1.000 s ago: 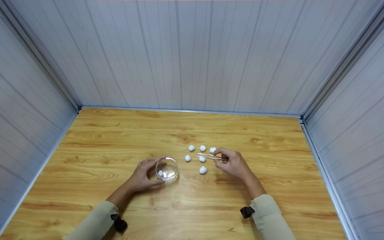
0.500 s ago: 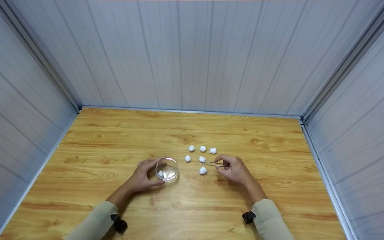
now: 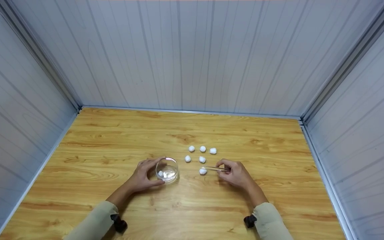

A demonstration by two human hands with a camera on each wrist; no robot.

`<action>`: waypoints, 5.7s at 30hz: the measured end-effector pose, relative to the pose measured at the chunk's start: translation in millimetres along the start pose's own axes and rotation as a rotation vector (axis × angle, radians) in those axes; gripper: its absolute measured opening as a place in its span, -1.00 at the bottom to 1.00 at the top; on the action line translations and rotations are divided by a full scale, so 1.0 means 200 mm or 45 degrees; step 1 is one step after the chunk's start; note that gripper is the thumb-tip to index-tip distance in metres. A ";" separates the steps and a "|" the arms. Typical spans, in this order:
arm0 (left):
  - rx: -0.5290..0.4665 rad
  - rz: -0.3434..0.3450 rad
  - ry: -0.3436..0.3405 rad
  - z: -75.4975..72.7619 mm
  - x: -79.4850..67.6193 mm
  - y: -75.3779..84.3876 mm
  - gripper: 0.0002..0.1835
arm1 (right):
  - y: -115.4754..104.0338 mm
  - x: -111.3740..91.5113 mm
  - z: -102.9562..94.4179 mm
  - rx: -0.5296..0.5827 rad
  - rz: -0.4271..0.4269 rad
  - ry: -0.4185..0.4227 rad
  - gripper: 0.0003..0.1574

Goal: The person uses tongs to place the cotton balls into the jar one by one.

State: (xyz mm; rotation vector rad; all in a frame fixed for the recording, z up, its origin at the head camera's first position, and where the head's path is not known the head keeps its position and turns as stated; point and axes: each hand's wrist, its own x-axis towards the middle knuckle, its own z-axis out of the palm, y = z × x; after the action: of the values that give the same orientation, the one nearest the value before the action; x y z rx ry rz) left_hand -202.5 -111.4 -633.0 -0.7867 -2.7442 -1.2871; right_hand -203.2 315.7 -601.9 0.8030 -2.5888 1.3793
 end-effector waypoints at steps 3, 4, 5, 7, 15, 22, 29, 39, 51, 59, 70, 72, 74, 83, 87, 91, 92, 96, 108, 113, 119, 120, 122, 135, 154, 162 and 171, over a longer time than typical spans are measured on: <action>-0.004 0.005 0.000 0.00 0.00 0.00 0.02 | 0.01 -0.01 0.00 -0.002 0.020 -0.009 -0.74; -0.009 0.005 -0.002 0.00 0.00 0.00 0.01 | 0.02 -0.01 0.01 -0.001 0.019 -0.011 -0.74; -0.012 0.004 -0.006 0.00 0.00 0.00 0.01 | 0.02 -0.01 0.01 -0.001 0.020 -0.011 -0.74; -0.015 0.003 -0.010 0.00 0.00 0.00 0.01 | 0.03 -0.02 0.01 0.005 0.016 -0.013 -0.74; -0.018 0.006 -0.005 -0.01 -0.01 0.02 0.01 | 0.06 -0.02 0.02 0.029 -0.010 -0.036 -0.75; -0.011 0.009 -0.007 -0.01 -0.01 0.02 0.01 | 0.07 -0.02 0.03 -0.002 0.051 -0.062 -0.78; 0.002 0.001 0.004 -0.01 0.00 0.02 0.01 | 0.08 -0.02 0.03 -0.028 0.080 -0.074 -0.81; -0.011 -0.012 -0.025 -0.01 -0.01 0.02 0.00 | 0.08 -0.02 0.03 -0.060 0.150 -0.102 -0.84; -0.007 0.007 -0.012 -0.01 0.00 0.02 0.00 | 0.08 -0.02 0.03 -0.033 0.144 -0.104 -0.84; -0.030 -0.010 -0.022 -0.01 -0.01 0.02 0.01 | 0.07 -0.02 0.02 -0.028 0.196 -0.142 -0.85; -0.033 -0.017 -0.009 0.00 -0.01 0.00 0.00 | 0.06 -0.01 0.01 -0.030 0.214 -0.148 -0.87; -0.035 -0.013 -0.008 0.00 -0.01 0.00 0.00 | 0.05 -0.01 0.01 -0.033 0.221 -0.146 -0.86; -0.035 -0.009 -0.008 0.00 0.00 0.00 0.01 | 0.05 -0.01 0.01 -0.036 0.229 -0.143 -0.86; -0.020 -0.014 -0.009 -0.01 0.00 0.01 0.01 | 0.02 0.02 -0.03 -0.044 0.202 -0.129 -0.86; -0.019 -0.005 -0.002 -0.01 0.00 0.00 0.01 | 0.01 0.03 -0.04 -0.030 0.185 -0.114 -0.84; -0.026 -0.008 -0.006 0.00 0.00 0.00 0.00 | 0.00 0.04 -0.04 -0.025 0.158 -0.087 -0.80; -0.027 -0.010 -0.007 0.00 0.00 0.00 0.00 | -0.01 0.04 -0.04 -0.027 0.149 -0.079 -0.80; -0.016 -0.003 0.001 0.00 0.00 0.00 0.00 | -0.02 0.06 -0.05 -0.023 0.130 -0.039 -0.79; -0.001 0.008 0.003 0.00 0.00 0.01 -0.01 | -0.05 0.13 -0.09 0.005 0.087 -0.008 -0.83; 0.005 0.004 -0.001 -0.01 0.00 0.01 -0.01 | -0.08 0.17 -0.11 0.003 0.120 -0.003 -0.86; -0.001 0.010 0.003 -0.01 0.00 0.02 0.00 | -0.11 0.20 -0.13 -0.016 0.188 0.004 -0.84; -0.008 0.003 -0.001 -0.01 0.00 0.02 -0.01 | -0.12 0.21 -0.14 -0.012 0.195 0.004 -0.84; -0.021 -0.012 -0.009 -0.01 0.00 0.02 -0.01 | -0.13 0.21 -0.14 0.003 0.214 0.003 -0.83; -0.014 -0.014 -0.005 0.00 0.01 0.01 0.01 | -0.14 0.23 -0.12 0.046 0.179 0.039 -0.81; -0.043 -0.022 -0.017 0.00 0.00 0.00 0.00 | -0.22 0.27 -0.02 0.117 0.057 0.051 -0.78; -0.026 -0.010 -0.012 0.00 0.00 0.00 0.00 | -0.26 0.29 0.03 0.103 0.009 0.043 -0.78; -0.043 -0.027 -0.011 0.00 0.00 0.00 0.03 | -0.31 0.34 0.08 0.155 -0.022 0.020 -0.77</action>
State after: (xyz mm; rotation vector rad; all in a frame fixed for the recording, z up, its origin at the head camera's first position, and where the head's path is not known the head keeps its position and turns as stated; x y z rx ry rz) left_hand -202.9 -111.5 -632.7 -0.7694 -2.7521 -1.3400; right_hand -228.6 246.9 -543.3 0.8248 -2.5002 1.5444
